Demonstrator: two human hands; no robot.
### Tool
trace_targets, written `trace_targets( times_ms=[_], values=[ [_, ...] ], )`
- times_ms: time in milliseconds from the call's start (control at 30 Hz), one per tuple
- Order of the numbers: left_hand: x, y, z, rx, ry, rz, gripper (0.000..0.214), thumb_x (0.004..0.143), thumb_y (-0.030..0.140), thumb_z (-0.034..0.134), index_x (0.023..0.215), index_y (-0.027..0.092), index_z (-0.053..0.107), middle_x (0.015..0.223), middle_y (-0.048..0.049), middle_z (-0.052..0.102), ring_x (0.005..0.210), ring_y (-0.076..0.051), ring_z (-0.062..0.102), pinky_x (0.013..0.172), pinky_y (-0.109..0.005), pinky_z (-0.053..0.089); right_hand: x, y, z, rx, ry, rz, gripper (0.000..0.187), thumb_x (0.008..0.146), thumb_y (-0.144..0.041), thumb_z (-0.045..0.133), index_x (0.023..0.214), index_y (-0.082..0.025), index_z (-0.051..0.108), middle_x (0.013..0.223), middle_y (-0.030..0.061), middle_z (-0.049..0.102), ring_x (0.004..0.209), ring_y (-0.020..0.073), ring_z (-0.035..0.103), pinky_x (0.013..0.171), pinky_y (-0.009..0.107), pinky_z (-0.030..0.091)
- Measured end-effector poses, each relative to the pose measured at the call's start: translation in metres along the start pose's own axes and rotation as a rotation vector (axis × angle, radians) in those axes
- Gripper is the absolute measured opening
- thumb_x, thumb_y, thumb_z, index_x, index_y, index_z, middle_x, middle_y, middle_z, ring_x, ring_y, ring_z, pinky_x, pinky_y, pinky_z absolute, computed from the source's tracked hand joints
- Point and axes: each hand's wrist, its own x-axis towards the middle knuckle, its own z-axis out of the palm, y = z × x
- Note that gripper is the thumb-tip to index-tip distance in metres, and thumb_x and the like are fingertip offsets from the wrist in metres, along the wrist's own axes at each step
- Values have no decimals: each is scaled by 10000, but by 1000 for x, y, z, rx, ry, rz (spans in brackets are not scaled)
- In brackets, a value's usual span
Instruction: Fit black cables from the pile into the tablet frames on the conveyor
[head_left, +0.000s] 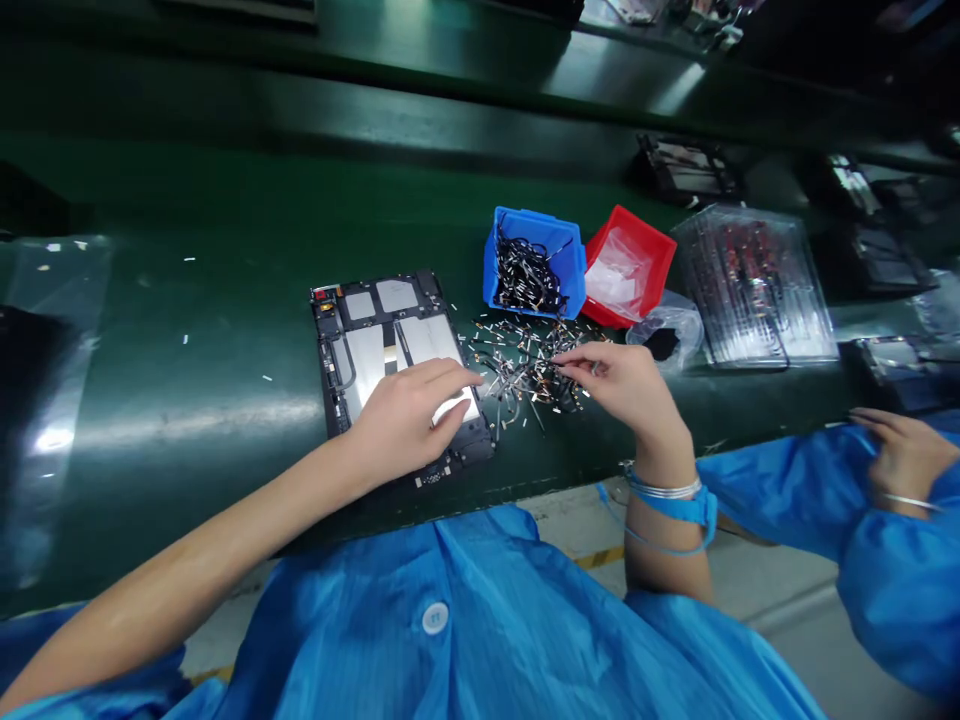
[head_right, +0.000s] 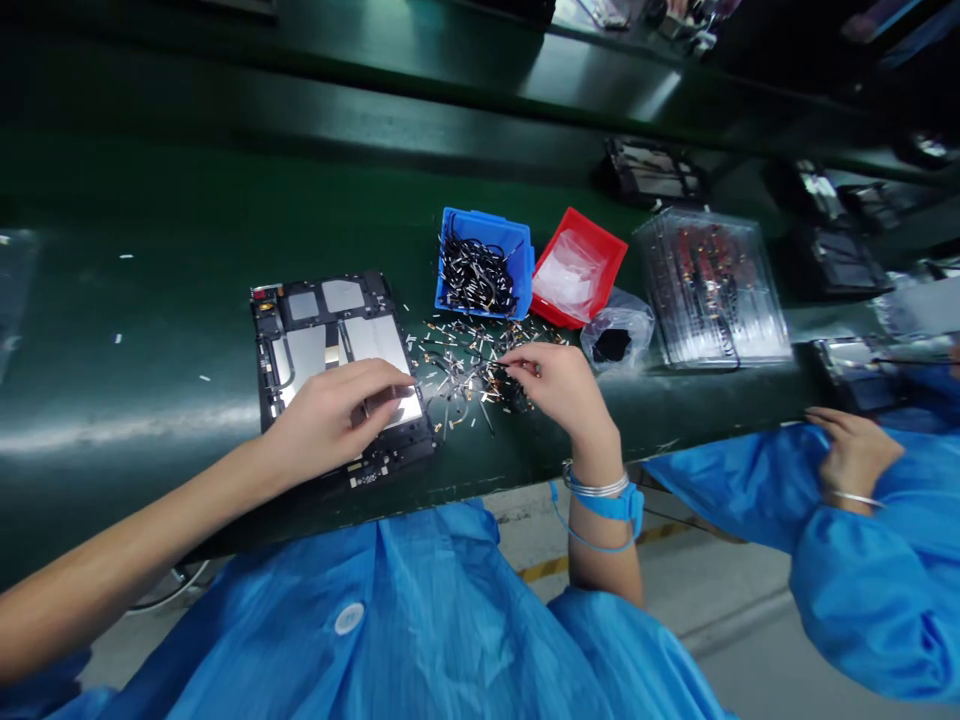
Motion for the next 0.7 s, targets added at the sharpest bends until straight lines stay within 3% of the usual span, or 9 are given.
trace_targets(
  times_ms=[67, 167, 267, 367, 500, 700],
  values=[
    [8, 3, 4, -129, 8, -74, 216, 882, 144, 484, 1041, 145, 628, 933, -72, 699, 750, -136, 631, 609, -249, 492, -5, -6, -2, 116, 70, 62, 76, 726, -215, 685, 769, -203, 747, 704, 16, 732, 540, 123, 577, 531, 264, 439],
    [20, 7, 8, -424, -26, -292, 162, 858, 184, 518, 953, 148, 645, 861, -56, 701, 696, -121, 630, 542, -215, 459, -10, -24, 4, 237, 162, 80, 87, 749, -266, 701, 778, -193, 739, 683, 18, 729, 523, 130, 589, 479, 261, 440],
    [27, 9, 10, -868, -186, -538, 247, 905, 315, 473, 877, 130, 635, 793, -78, 700, 605, -116, 631, 447, -190, 410, -14, -47, 18, 159, 296, -140, 86, 816, -220, 645, 768, -226, 717, 790, 24, 750, 690, 163, 665, 576, 302, 507],
    [26, 9, 8, -1205, -303, -656, 307, 897, 403, 502, 885, 120, 621, 780, -104, 717, 559, -122, 643, 404, -178, 386, -18, -62, 31, -15, 371, -438, 159, 836, -140, 607, 782, -256, 702, 878, 30, 757, 799, 179, 679, 684, 352, 546],
    [18, 8, 6, -1291, -290, -678, 169, 790, 276, 656, 833, 129, 586, 726, -70, 728, 482, -106, 630, 365, -152, 347, -20, -68, 42, -182, 428, -581, 191, 830, -114, 607, 794, -279, 698, 899, 24, 753, 801, 190, 675, 667, 363, 572],
    [10, 11, 6, -1111, -153, -646, 100, 831, 191, 585, 812, 113, 645, 711, -56, 720, 483, -103, 632, 365, -154, 370, -25, -81, 50, -146, 475, -567, 170, 804, -127, 657, 916, -249, 696, 914, 66, 744, 829, 210, 658, 691, 379, 576]
  ],
)
